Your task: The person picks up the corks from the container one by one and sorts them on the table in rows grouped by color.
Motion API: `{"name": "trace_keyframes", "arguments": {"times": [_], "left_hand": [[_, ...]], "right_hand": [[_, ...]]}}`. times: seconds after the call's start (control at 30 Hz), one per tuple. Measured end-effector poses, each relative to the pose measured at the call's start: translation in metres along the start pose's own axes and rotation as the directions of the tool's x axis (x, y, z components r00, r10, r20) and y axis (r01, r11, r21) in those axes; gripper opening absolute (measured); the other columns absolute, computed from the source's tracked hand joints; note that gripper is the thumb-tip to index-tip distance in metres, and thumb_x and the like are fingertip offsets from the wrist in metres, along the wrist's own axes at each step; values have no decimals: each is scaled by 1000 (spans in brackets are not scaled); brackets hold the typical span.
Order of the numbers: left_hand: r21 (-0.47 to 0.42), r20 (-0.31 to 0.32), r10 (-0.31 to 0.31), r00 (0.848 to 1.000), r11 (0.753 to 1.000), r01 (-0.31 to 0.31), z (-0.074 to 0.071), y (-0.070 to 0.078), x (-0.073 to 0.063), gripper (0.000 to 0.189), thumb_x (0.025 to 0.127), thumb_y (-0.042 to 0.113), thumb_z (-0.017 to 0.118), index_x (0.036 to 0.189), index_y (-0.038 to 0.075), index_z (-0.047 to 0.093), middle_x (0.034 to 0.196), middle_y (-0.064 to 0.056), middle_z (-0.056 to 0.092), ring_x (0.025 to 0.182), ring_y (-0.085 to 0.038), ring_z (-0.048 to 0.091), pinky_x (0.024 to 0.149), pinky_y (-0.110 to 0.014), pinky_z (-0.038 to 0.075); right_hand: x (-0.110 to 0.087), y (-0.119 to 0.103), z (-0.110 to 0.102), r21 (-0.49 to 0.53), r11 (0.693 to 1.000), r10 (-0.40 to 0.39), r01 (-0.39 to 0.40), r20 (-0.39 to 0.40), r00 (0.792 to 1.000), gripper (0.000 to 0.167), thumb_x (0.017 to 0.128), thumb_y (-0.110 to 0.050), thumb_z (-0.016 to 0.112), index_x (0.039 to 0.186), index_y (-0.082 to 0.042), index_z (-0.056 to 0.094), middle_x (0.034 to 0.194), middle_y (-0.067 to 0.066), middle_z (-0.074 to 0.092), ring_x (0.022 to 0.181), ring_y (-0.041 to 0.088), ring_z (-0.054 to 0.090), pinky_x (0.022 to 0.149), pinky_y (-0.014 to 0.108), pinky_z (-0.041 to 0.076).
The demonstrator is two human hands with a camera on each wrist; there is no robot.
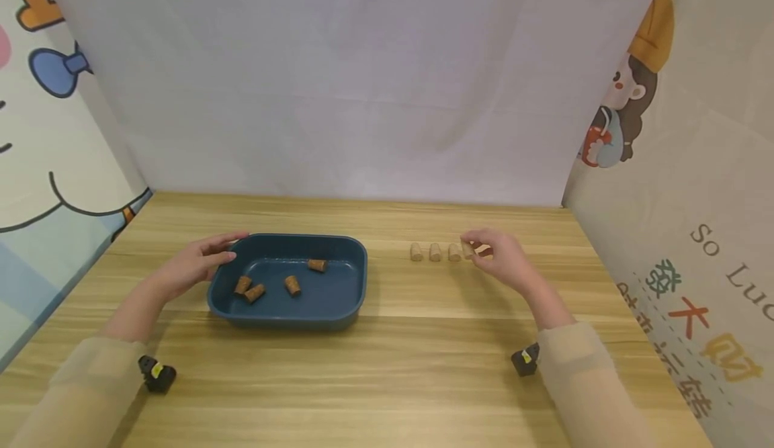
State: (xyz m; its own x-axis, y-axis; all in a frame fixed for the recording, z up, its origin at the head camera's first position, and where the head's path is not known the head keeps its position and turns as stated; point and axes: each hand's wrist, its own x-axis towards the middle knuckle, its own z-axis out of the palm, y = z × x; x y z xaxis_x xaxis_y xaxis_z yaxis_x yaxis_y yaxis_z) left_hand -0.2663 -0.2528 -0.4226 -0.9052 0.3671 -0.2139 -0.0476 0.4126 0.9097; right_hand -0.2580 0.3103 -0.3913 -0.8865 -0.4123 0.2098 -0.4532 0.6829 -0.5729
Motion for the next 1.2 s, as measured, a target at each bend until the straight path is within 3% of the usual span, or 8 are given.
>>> {"name": "trace_keyframes", "arguments": {"times": [0.07, 0.13, 0.2, 0.37, 0.43, 0.53, 0.97, 1.2], "left_hand": [[0, 0, -5, 1000, 1000, 5, 0, 0, 0, 53, 98, 32, 51, 148, 25, 33, 152, -15, 26, 60, -8, 36, 70, -36, 44], [8, -1, -4, 1000, 1000, 4, 0, 0, 1, 54, 98, 33, 52, 148, 24, 33, 152, -14, 26, 72, -5, 43, 72, -35, 44], [5, -2, -8, 1000, 1000, 8, 0, 0, 1, 55, 98, 33, 52, 148, 25, 33, 152, -13, 27, 67, -14, 39, 72, -36, 43], [16, -2, -2, 1000, 1000, 2, -1, 0, 0, 54, 98, 34, 51, 148, 26, 33, 153, -14, 24, 106, -26, 46, 80, -37, 45], [17, 1, 0, 1000, 1000, 0, -1, 0, -1, 54, 98, 33, 51, 149, 26, 32, 154, -14, 22, 128, -32, 35, 86, -43, 46], [9, 4, -2, 1000, 1000, 2, -1, 0, -2, 54, 98, 33, 51, 149, 26, 32, 155, -14, 21, 136, -37, 27, 93, -52, 43], [13, 3, -1, 1000, 1000, 1, -1, 0, 0, 54, 98, 34, 51, 148, 26, 33, 155, -15, 20, 137, -38, 25, 95, -55, 40], [11, 6, 4, 1000, 1000, -4, -2, -2, 2, 54, 98, 33, 51, 148, 26, 33, 154, -16, 21, 133, -35, 30, 88, -44, 46]], "right_hand": [[0, 6, 3, 13, 999, 32, -32, 1, 999, 37, 84, 11, 60, 121, 8, 59, 123, 25, 57, 101, 38, 59, 80, 43, 52], [1, 10, 6, 23, 998, 61, -61, 0, 998, 37, 85, 11, 58, 122, 9, 58, 124, 26, 56, 103, 39, 58, 82, 43, 52], [1, 14, 8, 28, 995, 91, -91, -1, 996, 37, 86, 12, 56, 123, 9, 57, 125, 26, 55, 105, 40, 57, 83, 44, 52], [3, 22, 12, 14, 988, 154, -154, -4, 988, 37, 87, 12, 54, 124, 9, 56, 125, 28, 55, 108, 42, 55, 85, 46, 50], [4, 27, 14, 11, 984, 179, -179, -2, 984, 37, 88, 11, 54, 125, 9, 56, 125, 28, 54, 108, 42, 55, 86, 45, 50], [5, 32, 17, 11, 978, 209, -209, -1, 978, 37, 88, 10, 54, 125, 9, 56, 126, 28, 54, 109, 41, 56, 86, 45, 50], [11, 45, 22, -46, 963, 266, -265, 30, 963, 34, 89, 3, 59, 122, 9, 57, 117, 29, 59, 103, 42, 59, 85, 46, 50], [14, 46, 23, -67, 960, 276, -273, 37, 960, 33, 89, 0, 60, 121, 8, 59, 111, 27, 62, 102, 40, 60, 86, 48, 49]]}}
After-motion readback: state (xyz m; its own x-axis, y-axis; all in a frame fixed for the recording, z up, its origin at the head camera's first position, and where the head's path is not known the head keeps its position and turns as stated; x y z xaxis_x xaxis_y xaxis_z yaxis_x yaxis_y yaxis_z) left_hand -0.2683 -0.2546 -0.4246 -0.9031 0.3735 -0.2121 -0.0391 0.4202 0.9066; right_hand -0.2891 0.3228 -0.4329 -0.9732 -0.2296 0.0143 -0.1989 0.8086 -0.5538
